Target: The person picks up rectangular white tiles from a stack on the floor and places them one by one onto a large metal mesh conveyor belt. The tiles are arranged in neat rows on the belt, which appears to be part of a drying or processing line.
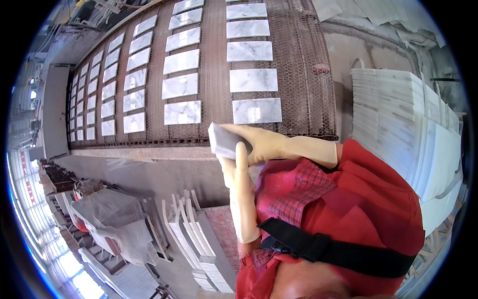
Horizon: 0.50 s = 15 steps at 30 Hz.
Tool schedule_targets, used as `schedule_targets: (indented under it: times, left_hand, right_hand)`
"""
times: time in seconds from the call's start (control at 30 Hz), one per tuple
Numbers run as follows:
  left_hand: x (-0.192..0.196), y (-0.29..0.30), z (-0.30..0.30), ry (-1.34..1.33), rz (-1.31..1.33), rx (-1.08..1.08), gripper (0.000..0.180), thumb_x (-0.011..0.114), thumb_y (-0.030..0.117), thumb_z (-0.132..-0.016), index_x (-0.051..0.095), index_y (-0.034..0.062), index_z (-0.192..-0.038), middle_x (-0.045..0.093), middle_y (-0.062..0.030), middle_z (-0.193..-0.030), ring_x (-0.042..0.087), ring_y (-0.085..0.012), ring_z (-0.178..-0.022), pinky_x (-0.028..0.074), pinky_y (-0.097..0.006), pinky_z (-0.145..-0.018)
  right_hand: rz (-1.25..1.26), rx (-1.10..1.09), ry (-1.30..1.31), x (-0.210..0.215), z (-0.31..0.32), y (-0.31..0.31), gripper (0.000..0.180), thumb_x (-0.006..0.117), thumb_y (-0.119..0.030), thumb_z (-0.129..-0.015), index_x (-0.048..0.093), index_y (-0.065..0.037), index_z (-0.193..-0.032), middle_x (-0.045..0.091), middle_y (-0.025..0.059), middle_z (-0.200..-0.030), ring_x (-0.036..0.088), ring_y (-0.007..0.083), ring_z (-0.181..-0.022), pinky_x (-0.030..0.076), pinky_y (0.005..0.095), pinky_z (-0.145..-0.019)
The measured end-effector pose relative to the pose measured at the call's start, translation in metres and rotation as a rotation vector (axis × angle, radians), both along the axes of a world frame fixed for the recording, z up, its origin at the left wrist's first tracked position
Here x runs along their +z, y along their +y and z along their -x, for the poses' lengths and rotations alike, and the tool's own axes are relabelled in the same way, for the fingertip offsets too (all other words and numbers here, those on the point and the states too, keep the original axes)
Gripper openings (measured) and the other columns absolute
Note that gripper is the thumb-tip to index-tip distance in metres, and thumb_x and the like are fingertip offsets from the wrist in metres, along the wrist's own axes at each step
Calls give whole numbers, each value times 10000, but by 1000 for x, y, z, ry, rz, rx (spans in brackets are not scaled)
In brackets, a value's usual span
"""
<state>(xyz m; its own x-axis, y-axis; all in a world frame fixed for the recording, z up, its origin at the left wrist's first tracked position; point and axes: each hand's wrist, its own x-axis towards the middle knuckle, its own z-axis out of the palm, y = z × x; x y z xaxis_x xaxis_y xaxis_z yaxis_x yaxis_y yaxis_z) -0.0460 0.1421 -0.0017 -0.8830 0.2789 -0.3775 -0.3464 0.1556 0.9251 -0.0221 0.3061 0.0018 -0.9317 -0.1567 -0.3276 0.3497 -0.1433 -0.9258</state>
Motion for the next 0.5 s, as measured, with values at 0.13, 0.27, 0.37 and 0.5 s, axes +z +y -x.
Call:
schedule_targets:
  times: [0.13,0.27,0.37,0.5]
  left_hand:
    - [4,-14,-11,43,-182,-103,658,598,315,-1123,391,-2,-1661,549,-220,-1583,539,-314,-1462,432,-462,-1219]
    - [-5,-46,-17,-81,-326,-134,606,574,251,-1151,389,5,-1673,508,-244,-1635,500,-350,-1519,403,-488,-1260]
    - [-15,-61,-26,-70,-234,-31,608,567,341,-1148,439,20,-1648,564,-277,-1571,564,-391,-1458,445,-504,-1224]
    - [-35,-71,-27,-147,-200,25,581,572,341,-1149,465,48,-1640,584,-263,-1555,591,-370,-1430,470,-489,-1197]
  right_hand:
    - [-36,-160,24,-10,-23,16,1182,915,-109,-721,311,-130,-1737,524,194,-1608,519,302,-1473,431,419,-1221]
    - [-279,-385,19,-17,-52,69,1185,885,-136,-686,324,-126,-1731,518,218,-1619,518,324,-1483,388,430,-1261]
    - [-523,-543,-44,-13,-76,116,1143,860,-117,-695,353,-132,-1719,531,211,-1621,518,336,-1496,382,429,-1263]
    - [-862,-584,-103,-38,-114,169,1135,875,-74,-685,386,-163,-1706,591,197,-1568,551,339,-1470,415,430,-1234]
